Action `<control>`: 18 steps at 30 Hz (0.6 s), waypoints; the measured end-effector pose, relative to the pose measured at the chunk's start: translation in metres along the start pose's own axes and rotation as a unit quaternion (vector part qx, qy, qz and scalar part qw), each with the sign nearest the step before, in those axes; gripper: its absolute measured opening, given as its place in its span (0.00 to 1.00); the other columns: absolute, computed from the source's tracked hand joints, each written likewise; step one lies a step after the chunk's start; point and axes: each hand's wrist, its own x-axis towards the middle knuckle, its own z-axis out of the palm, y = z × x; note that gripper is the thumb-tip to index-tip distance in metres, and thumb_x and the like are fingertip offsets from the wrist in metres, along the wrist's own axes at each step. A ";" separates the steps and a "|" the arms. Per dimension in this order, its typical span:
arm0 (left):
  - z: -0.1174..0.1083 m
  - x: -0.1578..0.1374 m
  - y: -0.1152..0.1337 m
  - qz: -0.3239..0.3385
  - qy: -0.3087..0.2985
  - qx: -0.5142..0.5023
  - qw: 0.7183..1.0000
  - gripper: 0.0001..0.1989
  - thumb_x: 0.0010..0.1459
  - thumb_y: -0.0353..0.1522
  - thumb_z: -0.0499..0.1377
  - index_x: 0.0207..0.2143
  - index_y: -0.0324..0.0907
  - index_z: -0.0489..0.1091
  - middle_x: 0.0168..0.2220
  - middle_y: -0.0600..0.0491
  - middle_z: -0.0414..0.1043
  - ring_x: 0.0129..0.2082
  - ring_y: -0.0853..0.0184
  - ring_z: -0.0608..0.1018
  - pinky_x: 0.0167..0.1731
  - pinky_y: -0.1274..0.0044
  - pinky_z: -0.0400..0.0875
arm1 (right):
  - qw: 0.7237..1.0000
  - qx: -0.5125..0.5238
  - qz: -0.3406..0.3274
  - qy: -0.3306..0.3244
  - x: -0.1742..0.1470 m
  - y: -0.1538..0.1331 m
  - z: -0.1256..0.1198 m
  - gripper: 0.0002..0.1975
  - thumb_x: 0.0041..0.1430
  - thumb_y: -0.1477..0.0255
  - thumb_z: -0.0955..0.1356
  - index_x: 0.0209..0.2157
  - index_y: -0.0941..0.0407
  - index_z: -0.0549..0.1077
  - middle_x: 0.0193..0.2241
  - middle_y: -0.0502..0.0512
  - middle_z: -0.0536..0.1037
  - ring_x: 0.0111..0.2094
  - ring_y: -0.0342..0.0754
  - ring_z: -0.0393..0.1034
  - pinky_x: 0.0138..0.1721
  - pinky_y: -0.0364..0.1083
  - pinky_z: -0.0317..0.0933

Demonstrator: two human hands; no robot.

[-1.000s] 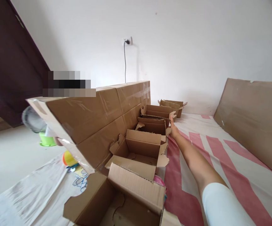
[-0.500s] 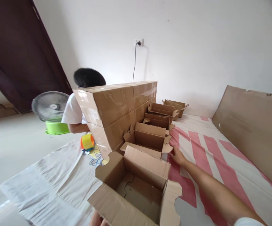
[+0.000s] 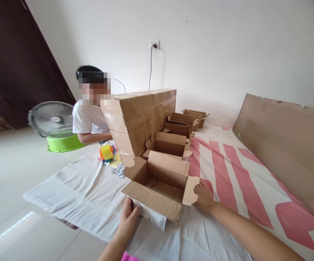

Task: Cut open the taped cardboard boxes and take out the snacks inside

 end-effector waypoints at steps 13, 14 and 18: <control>0.002 -0.003 -0.002 0.019 -0.016 0.029 0.999 0.16 0.47 0.44 0.62 0.26 0.43 0.61 0.24 0.59 0.57 0.26 0.68 0.63 0.30 0.75 0.60 | 1.000 -0.002 0.022 0.010 -0.058 -0.059 0.043 0.44 0.51 0.50 0.66 0.67 0.46 0.53 0.65 0.56 0.59 0.68 0.61 0.45 0.68 0.57 0.43; 0.004 -0.002 -0.002 0.018 -0.016 0.029 0.999 0.16 0.45 0.44 0.63 0.27 0.43 0.62 0.24 0.59 0.58 0.26 0.68 0.63 0.30 0.75 0.60 | 0.999 0.003 0.035 0.019 -0.056 -0.059 0.044 0.42 0.52 0.50 0.65 0.67 0.45 0.54 0.65 0.54 0.59 0.67 0.60 0.45 0.67 0.57 0.45; 0.014 0.002 -0.004 0.015 -0.007 0.028 0.999 0.16 0.42 0.42 0.64 0.27 0.43 0.63 0.23 0.59 0.58 0.26 0.68 0.63 0.30 0.75 0.60 | 0.996 0.022 0.050 0.063 -0.054 -0.060 0.045 0.36 0.57 0.55 0.63 0.66 0.49 0.57 0.64 0.57 0.61 0.66 0.63 0.50 0.66 0.62 0.47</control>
